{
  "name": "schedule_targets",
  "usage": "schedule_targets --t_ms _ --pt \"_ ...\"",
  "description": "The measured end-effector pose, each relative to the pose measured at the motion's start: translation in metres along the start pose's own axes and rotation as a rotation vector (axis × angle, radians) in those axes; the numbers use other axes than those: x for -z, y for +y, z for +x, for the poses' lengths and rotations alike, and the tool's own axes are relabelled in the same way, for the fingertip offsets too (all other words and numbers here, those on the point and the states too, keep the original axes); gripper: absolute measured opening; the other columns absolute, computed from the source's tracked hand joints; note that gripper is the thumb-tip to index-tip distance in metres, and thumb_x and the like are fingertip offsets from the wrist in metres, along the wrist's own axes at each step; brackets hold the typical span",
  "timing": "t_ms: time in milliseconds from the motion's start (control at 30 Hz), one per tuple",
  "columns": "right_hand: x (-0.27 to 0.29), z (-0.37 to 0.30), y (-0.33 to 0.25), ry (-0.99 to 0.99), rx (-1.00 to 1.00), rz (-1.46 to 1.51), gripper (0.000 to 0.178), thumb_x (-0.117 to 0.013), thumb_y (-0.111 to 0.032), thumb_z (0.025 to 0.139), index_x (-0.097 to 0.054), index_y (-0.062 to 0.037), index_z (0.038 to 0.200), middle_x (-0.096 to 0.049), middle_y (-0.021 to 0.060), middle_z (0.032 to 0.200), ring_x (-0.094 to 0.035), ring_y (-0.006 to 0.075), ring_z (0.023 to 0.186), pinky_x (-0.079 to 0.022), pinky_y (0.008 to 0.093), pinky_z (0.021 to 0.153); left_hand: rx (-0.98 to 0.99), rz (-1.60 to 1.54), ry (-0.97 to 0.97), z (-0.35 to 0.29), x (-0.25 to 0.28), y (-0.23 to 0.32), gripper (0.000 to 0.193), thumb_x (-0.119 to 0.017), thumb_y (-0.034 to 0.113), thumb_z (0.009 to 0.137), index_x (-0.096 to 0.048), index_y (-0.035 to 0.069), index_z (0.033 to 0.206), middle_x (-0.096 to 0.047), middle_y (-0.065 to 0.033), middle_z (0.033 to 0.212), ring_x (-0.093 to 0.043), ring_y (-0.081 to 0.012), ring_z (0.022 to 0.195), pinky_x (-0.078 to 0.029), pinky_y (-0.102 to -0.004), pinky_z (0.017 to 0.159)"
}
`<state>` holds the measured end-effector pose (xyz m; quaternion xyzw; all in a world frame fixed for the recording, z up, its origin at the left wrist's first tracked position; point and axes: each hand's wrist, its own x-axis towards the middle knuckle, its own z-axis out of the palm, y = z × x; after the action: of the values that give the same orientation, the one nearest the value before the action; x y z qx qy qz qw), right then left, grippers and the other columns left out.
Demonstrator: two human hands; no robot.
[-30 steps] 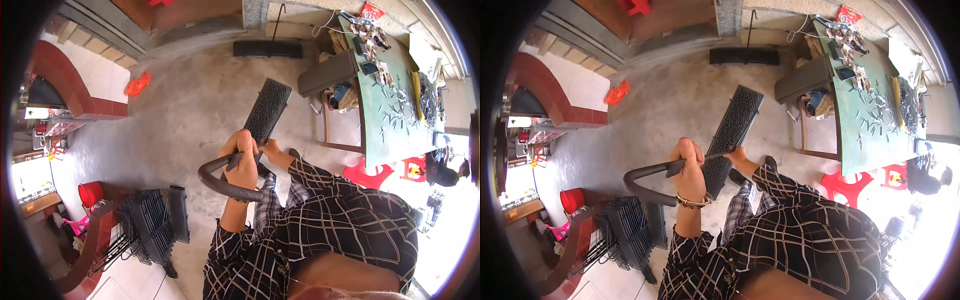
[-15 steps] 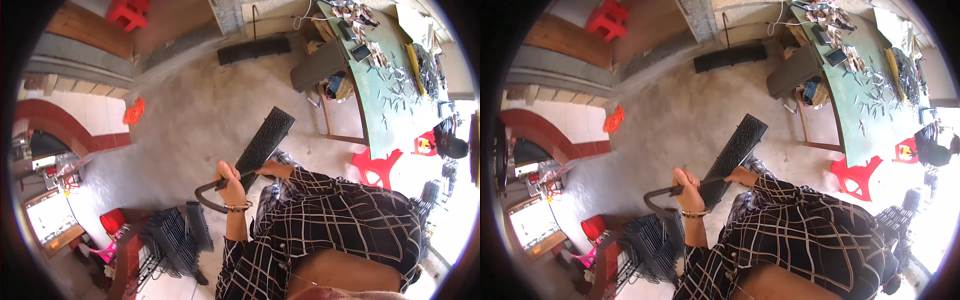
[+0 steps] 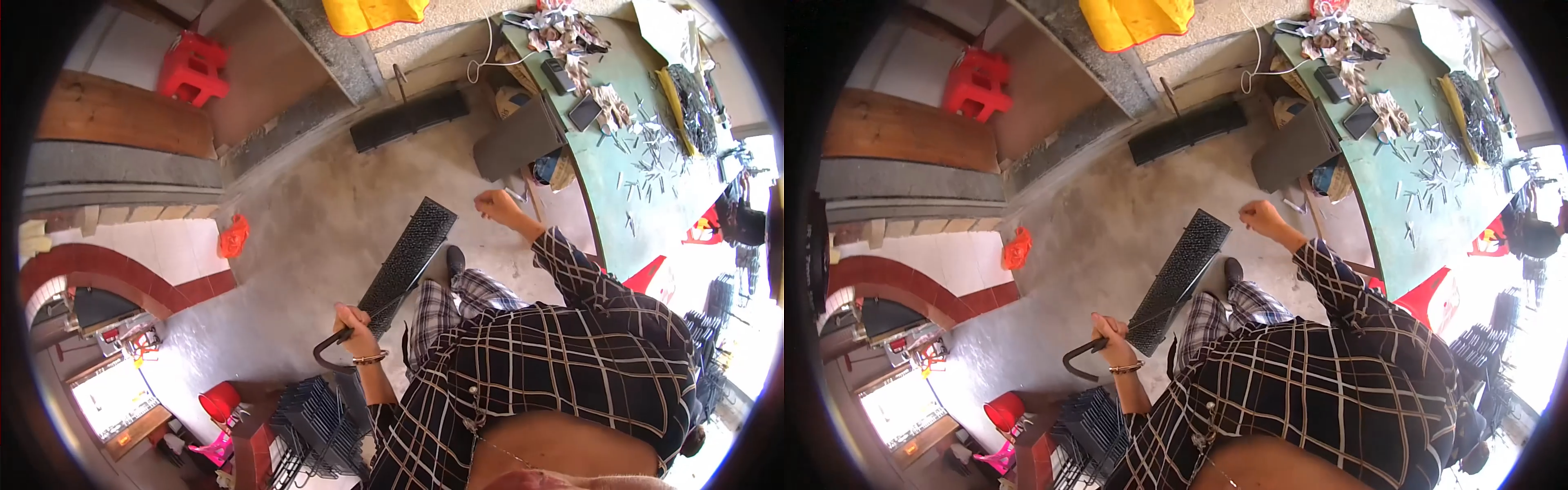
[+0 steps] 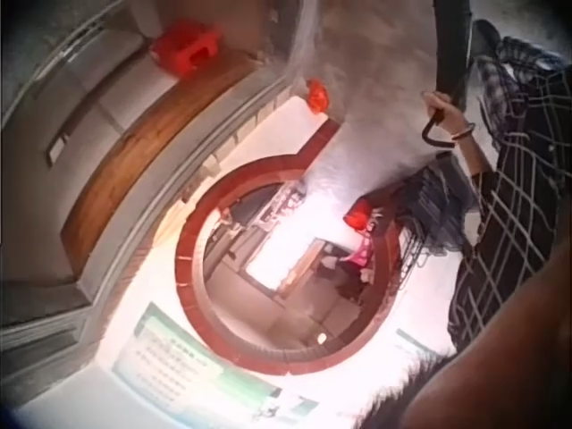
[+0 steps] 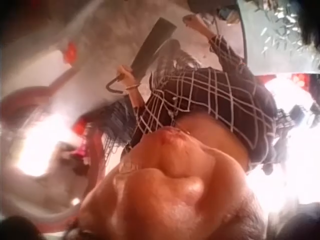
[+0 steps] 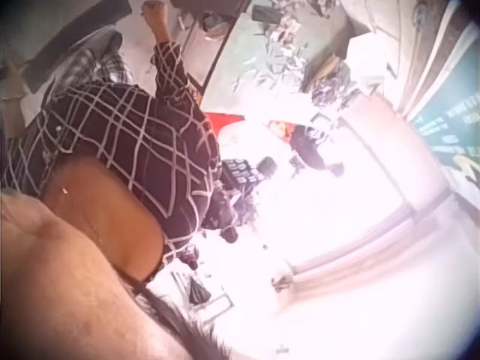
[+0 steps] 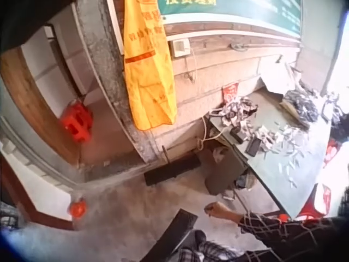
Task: Inserting small metal pins into the holes of a perforated metal grate.
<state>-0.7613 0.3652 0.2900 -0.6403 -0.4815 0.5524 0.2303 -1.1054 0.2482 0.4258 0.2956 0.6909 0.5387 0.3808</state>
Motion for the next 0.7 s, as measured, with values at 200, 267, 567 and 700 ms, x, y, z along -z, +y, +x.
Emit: schedule_targets --t_ms 200,267,567,700 --pt "0.01 0.131 -0.091 0.093 0.2 0.228 0.02 -0.058 -0.014 0.078 -0.062 0.0026 0.09 -0.061 0.0064 0.066 -0.057 0.0111 0.054 -0.044 0.0246 0.048 -0.018 0.0 -0.004 0.086 -0.039 0.024 0.047 -0.037 0.032 0.096 -0.029 0.009 0.055 -0.029 0.0003 0.047 -0.028 -0.0086 0.041 -0.025 -0.0246 0.041" --pt "0.024 0.19 -0.123 0.085 0.23 0.25 0.022 -0.057 -0.012 0.078 -0.06 0.0029 0.095 -0.061 0.0073 0.068 -0.058 0.0114 0.056 -0.045 0.0255 0.051 -0.017 0.005 -0.039 0.12 -0.056 0.033 0.048 -0.038 0.033 0.095 -0.029 0.009 0.055 -0.029 0.0003 0.047 -0.029 -0.0086 0.041 -0.025 -0.0245 0.041" --pt "0.038 0.361 -0.211 0.59 0.494 -0.35 0.042 -0.062 -0.022 0.076 -0.054 -0.003 0.113 -0.061 0.0147 0.088 -0.06 0.0302 0.084 -0.048 0.0353 0.074 0.009 0.047 -0.093 0.268 -0.095 0.072 0.043 -0.04 0.037 0.094 -0.029 0.012 0.061 -0.027 0.0029 0.052 -0.025 -0.0074 0.044 -0.027 -0.0244 0.043" --pt "0.057 0.38 -0.191 0.67 0.426 -0.386 0.046 -0.059 -0.029 0.078 -0.052 -0.0024 0.115 -0.062 0.0161 0.089 -0.059 0.0332 0.085 -0.047 0.0391 0.075 -0.033 0.041 -0.128 0.284 -0.116 0.088 0.045 -0.039 0.038 0.094 -0.028 0.011 0.06 -0.028 0.0023 0.052 -0.027 -0.0083 0.044 -0.029 -0.0243 0.044"
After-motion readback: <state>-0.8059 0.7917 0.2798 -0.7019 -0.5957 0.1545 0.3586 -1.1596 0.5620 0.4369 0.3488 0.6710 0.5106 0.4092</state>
